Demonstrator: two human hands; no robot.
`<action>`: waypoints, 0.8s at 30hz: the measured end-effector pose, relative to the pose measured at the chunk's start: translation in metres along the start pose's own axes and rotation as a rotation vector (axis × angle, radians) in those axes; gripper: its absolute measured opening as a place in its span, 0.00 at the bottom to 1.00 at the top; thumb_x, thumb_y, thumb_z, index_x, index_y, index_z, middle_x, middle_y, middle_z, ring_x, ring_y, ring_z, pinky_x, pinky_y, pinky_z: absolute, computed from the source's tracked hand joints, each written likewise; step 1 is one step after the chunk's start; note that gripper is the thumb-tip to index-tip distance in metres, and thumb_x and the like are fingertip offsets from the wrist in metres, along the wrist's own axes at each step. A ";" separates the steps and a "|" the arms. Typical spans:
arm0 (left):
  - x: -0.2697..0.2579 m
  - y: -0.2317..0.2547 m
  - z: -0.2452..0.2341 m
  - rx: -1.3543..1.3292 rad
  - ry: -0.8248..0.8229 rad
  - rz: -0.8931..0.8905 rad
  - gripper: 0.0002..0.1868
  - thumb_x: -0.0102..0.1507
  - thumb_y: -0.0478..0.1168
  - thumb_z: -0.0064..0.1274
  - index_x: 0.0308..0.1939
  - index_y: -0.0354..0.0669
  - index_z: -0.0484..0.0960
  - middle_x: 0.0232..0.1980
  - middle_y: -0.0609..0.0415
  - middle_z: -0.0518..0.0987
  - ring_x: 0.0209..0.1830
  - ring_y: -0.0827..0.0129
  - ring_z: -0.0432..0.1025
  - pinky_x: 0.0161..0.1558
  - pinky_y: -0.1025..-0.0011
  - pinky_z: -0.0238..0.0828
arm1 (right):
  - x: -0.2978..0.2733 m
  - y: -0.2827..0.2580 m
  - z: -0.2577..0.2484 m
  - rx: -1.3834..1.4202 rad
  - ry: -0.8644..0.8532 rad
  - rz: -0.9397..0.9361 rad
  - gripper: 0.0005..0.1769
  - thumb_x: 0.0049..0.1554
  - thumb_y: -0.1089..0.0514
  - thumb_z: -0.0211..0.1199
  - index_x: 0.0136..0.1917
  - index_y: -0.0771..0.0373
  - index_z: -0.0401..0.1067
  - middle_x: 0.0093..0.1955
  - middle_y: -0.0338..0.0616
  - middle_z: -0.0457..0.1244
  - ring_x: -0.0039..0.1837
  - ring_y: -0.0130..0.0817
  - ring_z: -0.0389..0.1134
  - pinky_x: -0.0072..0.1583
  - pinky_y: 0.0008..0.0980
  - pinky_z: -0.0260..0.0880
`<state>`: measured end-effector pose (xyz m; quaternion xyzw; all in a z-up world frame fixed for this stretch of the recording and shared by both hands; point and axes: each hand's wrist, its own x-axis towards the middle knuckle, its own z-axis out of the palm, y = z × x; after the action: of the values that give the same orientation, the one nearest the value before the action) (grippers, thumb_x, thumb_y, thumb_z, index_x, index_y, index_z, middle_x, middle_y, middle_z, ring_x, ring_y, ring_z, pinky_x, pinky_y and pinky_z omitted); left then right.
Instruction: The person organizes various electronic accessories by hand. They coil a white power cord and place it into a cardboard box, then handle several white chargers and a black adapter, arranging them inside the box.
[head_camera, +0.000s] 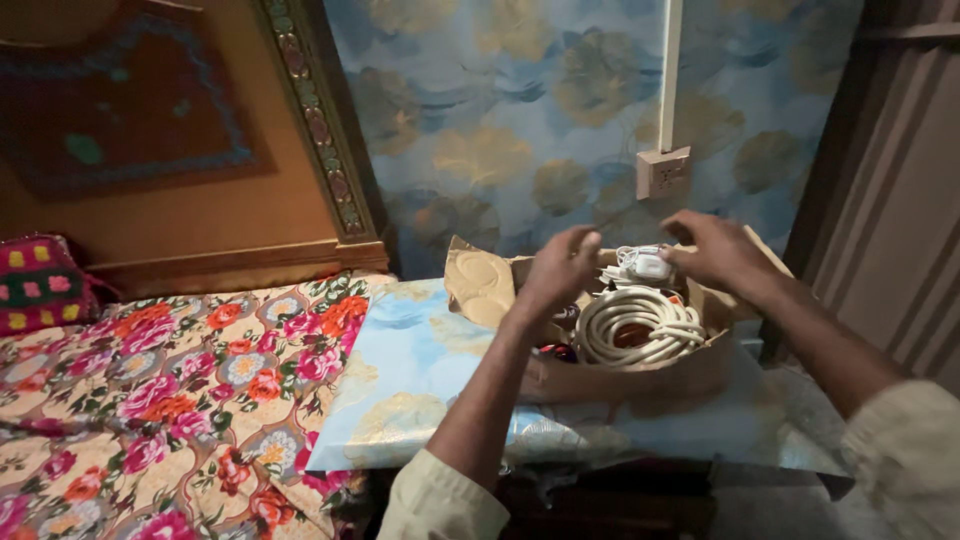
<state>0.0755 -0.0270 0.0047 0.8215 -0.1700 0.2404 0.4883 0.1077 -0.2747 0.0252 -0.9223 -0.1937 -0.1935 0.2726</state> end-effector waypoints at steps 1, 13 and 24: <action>0.003 -0.002 -0.004 -0.019 0.017 0.017 0.24 0.69 0.50 0.46 0.61 0.36 0.78 0.53 0.39 0.84 0.54 0.54 0.80 0.56 0.62 0.74 | 0.008 0.002 0.005 -0.024 -0.022 0.007 0.32 0.53 0.49 0.70 0.68 0.59 0.70 0.64 0.54 0.68 0.65 0.50 0.70 0.64 0.46 0.70; -0.009 -0.023 -0.028 -0.090 -0.072 -0.049 0.25 0.69 0.51 0.48 0.56 0.31 0.81 0.50 0.42 0.85 0.52 0.62 0.79 0.55 0.66 0.72 | 0.003 -0.034 0.022 -0.238 -0.173 0.128 0.28 0.53 0.50 0.72 0.65 0.55 0.69 0.60 0.53 0.69 0.64 0.53 0.70 0.62 0.50 0.69; 0.002 -0.040 -0.007 -0.270 -0.159 -0.050 0.23 0.70 0.50 0.51 0.50 0.27 0.82 0.43 0.45 0.87 0.41 0.68 0.79 0.45 0.69 0.75 | 0.011 -0.038 0.006 -0.582 -0.234 0.033 0.27 0.49 0.42 0.75 0.59 0.50 0.73 0.55 0.46 0.73 0.61 0.44 0.72 0.64 0.48 0.67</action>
<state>0.0957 -0.0028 -0.0202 0.7688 -0.2183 0.1377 0.5851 0.1009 -0.2388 0.0419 -0.9807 -0.1451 -0.1288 -0.0240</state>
